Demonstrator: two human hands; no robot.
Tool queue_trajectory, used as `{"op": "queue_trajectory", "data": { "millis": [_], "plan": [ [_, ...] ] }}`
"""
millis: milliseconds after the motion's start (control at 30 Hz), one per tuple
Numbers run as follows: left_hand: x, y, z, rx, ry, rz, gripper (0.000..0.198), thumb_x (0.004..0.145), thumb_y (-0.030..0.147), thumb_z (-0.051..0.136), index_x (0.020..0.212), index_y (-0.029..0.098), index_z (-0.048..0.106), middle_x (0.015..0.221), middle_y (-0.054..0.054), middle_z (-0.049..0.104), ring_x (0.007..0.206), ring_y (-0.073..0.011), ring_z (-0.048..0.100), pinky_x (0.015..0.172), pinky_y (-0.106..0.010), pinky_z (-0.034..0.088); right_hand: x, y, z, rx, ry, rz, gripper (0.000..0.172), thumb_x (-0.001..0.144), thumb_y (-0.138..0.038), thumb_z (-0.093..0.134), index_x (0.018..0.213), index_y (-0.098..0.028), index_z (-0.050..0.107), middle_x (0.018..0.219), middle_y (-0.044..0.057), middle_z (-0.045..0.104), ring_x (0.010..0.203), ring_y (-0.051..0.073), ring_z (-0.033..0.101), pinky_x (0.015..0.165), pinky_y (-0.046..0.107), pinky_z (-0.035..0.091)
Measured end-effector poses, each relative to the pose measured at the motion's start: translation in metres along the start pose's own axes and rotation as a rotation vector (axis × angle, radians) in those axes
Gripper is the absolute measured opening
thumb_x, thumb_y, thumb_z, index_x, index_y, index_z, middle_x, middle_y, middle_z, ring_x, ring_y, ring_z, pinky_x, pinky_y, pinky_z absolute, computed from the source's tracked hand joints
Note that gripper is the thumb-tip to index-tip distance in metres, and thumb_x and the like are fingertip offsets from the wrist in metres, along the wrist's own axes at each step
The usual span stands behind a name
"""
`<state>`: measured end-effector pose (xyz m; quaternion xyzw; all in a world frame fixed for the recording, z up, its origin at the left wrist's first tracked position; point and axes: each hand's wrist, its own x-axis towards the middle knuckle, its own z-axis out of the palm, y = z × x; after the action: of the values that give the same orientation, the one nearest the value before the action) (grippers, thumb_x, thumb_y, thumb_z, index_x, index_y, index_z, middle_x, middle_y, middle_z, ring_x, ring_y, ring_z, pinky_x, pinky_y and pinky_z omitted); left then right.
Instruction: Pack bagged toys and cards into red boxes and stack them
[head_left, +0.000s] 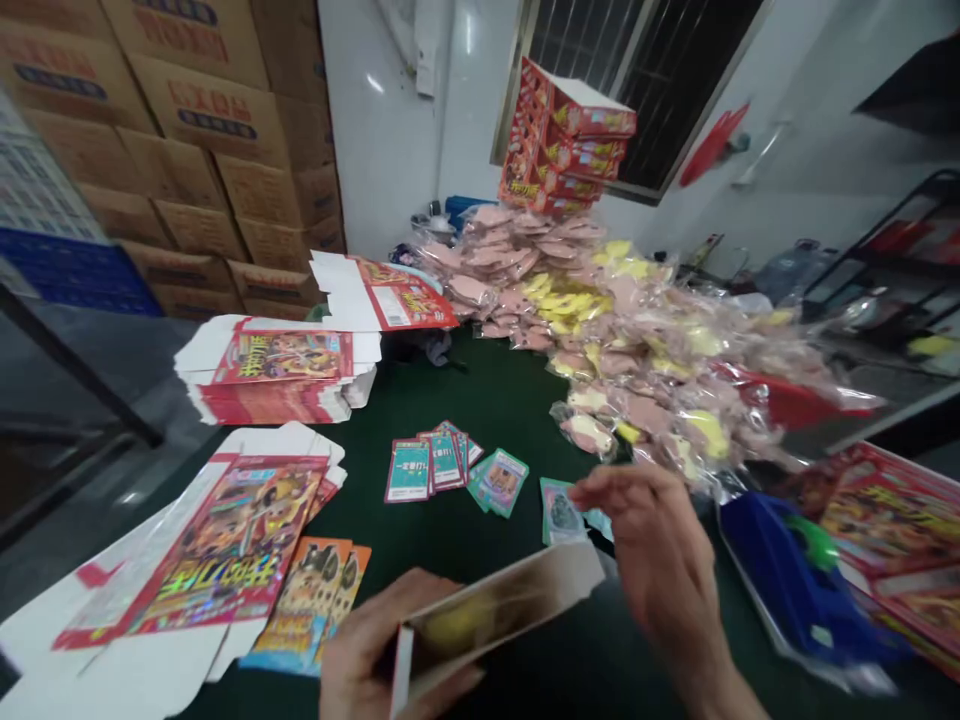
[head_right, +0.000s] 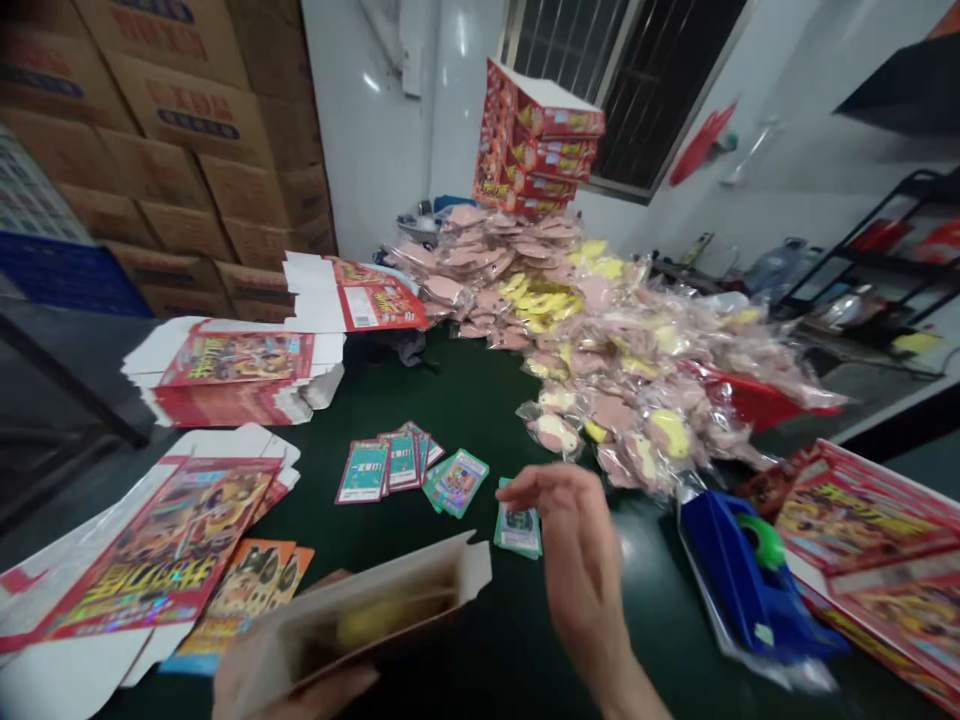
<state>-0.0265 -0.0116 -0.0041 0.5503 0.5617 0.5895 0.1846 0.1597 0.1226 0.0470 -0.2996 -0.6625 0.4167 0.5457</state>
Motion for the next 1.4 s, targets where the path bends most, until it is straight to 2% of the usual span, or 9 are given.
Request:
{"op": "queue_trajectory", "data": {
  "millis": [100,233,367,533,600,733,933,1233,1400],
  "plan": [
    [0.006,0.006,0.006,0.078,0.097,0.064,0.031,0.057,0.043,0.080,0.076,0.021,0.070,0.061,0.001,0.069,0.049,-0.0158,0.063,0.043,-0.022,0.051,-0.055,-0.009,-0.001,-0.033,-0.027,-0.120,0.030,0.087,-0.046,0.047,0.109,-0.026,0.045,0.109,0.012,0.057,0.100,0.026,0.059,0.080,0.044,0.050],
    [-0.004,0.020,0.005,-0.062,-0.050,0.181,0.026,0.068,0.038,0.074,0.087,0.021,0.070,0.072,-0.003,0.072,0.059,-0.0173,0.067,0.051,-0.023,0.054,-0.073,-0.010,-0.005,-0.112,0.060,-0.113,0.021,0.090,-0.040,0.044,0.102,-0.024,0.051,0.098,0.010,0.061,0.093,0.024,0.061,0.076,0.038,0.052],
    [-0.020,0.030,0.003,-0.203,-0.083,0.297,0.028,0.077,0.039,0.066,0.099,0.022,0.067,0.084,-0.009,0.074,0.075,-0.0214,0.070,0.063,-0.029,0.058,-0.041,0.011,-0.006,-0.481,-0.022,-0.070,0.016,0.089,-0.027,0.047,0.082,-0.021,0.059,0.073,0.003,0.062,0.069,0.016,0.060,0.064,0.027,0.049],
    [-0.025,0.032,0.005,-0.168,-0.066,0.158,0.029,0.067,0.039,0.075,0.089,0.022,0.070,0.077,-0.005,0.073,0.067,-0.0201,0.068,0.058,-0.027,0.056,0.001,0.061,0.020,-0.809,-0.360,-0.169,0.026,0.080,-0.026,0.061,0.105,-0.018,0.061,0.113,0.012,0.056,0.104,0.024,0.055,0.087,0.037,0.045],
    [-0.024,0.031,0.005,-0.177,-0.063,0.168,0.029,0.066,0.038,0.076,0.090,0.022,0.070,0.078,-0.005,0.073,0.068,-0.0201,0.068,0.059,-0.026,0.056,0.012,0.073,0.027,-0.866,-0.437,-0.152,0.036,0.072,-0.027,0.071,0.107,-0.019,0.063,0.110,0.011,0.057,0.102,0.025,0.055,0.085,0.037,0.045],
    [-0.025,0.026,0.006,-0.257,-0.042,0.211,0.032,0.065,0.032,0.078,0.094,0.023,0.068,0.081,-0.006,0.074,0.071,-0.0207,0.069,0.063,-0.027,0.057,0.030,0.083,0.026,-0.962,-0.607,-0.138,0.029,0.067,-0.029,0.076,0.095,-0.022,0.070,0.086,0.004,0.062,0.082,0.019,0.059,0.072,0.028,0.044],
    [-0.023,0.023,0.008,-0.320,-0.053,0.258,0.033,0.068,0.035,0.076,0.096,0.020,0.069,0.080,-0.010,0.074,0.070,-0.0226,0.070,0.062,-0.030,0.057,0.047,0.081,0.017,-1.042,-0.746,-0.162,0.012,0.082,-0.032,0.062,0.078,-0.026,0.072,0.083,0.000,0.064,0.076,0.013,0.059,0.067,0.021,0.039],
    [-0.020,0.024,0.009,-0.306,-0.009,0.359,0.027,0.082,0.040,0.060,0.097,0.020,0.069,0.078,-0.011,0.074,0.067,-0.0213,0.070,0.059,-0.029,0.058,0.007,0.070,0.044,-1.253,-0.598,-0.235,0.032,0.083,-0.005,0.042,0.107,-0.015,0.062,0.093,0.014,0.063,0.081,0.022,0.058,0.066,0.029,0.040],
    [-0.025,0.022,0.009,-0.231,-0.004,0.305,0.027,0.071,0.034,0.073,0.095,0.023,0.068,0.082,-0.006,0.074,0.072,-0.0198,0.070,0.062,-0.026,0.058,0.026,0.061,0.020,-1.297,-0.440,-0.236,0.052,0.087,-0.007,0.032,0.137,-0.020,0.040,0.094,0.010,0.061,0.079,0.019,0.057,0.067,0.027,0.040]
  ]
}}
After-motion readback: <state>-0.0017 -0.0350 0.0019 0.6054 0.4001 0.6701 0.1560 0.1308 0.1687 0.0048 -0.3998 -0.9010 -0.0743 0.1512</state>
